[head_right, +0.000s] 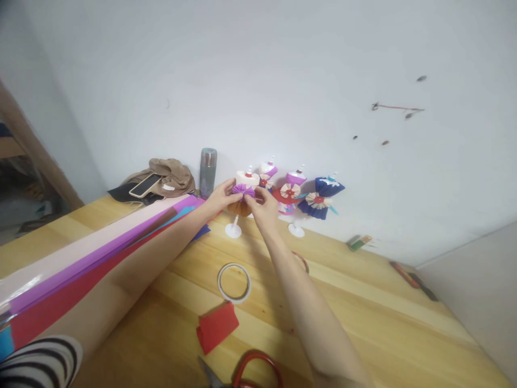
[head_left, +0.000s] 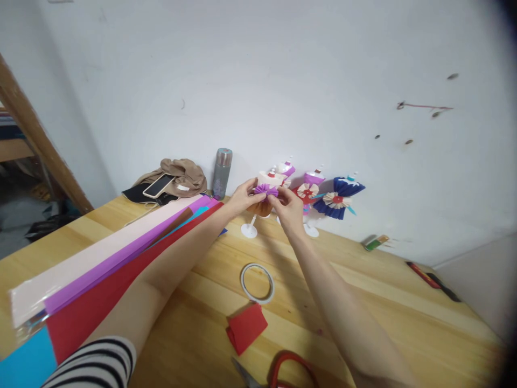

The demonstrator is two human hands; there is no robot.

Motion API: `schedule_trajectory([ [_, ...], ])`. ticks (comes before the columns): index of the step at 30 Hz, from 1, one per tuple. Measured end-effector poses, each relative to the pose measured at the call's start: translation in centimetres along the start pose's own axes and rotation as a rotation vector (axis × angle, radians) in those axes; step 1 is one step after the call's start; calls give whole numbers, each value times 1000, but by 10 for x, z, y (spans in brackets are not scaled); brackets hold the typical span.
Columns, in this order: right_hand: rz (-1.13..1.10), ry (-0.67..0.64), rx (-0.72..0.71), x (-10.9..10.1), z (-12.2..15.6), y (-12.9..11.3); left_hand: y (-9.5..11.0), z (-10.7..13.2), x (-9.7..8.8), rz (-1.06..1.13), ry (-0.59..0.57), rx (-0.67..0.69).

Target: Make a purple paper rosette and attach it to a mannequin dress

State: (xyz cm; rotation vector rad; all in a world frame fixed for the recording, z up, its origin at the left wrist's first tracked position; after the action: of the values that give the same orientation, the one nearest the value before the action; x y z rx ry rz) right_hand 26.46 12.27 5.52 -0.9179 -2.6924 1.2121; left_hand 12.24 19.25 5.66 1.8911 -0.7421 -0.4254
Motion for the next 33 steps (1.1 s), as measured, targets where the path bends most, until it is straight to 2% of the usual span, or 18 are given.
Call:
schedule_trajectory([
  [6,-2,-10,-7,-2,2,1,-2,-1,-6,-5,-69,16],
  [12,6,-11,-15,-4,5,2,-2,1,-10,-12,-76,-16],
  [22,47,-30,-28,-1,7,3,3,-1,-2,-58,52,-66],
  [33,199,118,-99,-4,14,-21,-2,1,-4,41,16,-35],
])
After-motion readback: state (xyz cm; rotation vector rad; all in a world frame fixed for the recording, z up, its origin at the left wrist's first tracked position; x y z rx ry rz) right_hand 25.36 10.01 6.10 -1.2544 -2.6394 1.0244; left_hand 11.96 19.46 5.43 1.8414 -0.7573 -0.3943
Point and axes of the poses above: each hand's wrist, its own z-axis away from the middle knuckle, its own x-axis out of the palm, y = z × x, the point moved 1 cm from there along -z, towards the middle knuckle, and after that the axes turned 8 degrees about -x, right-handed, at the moved point
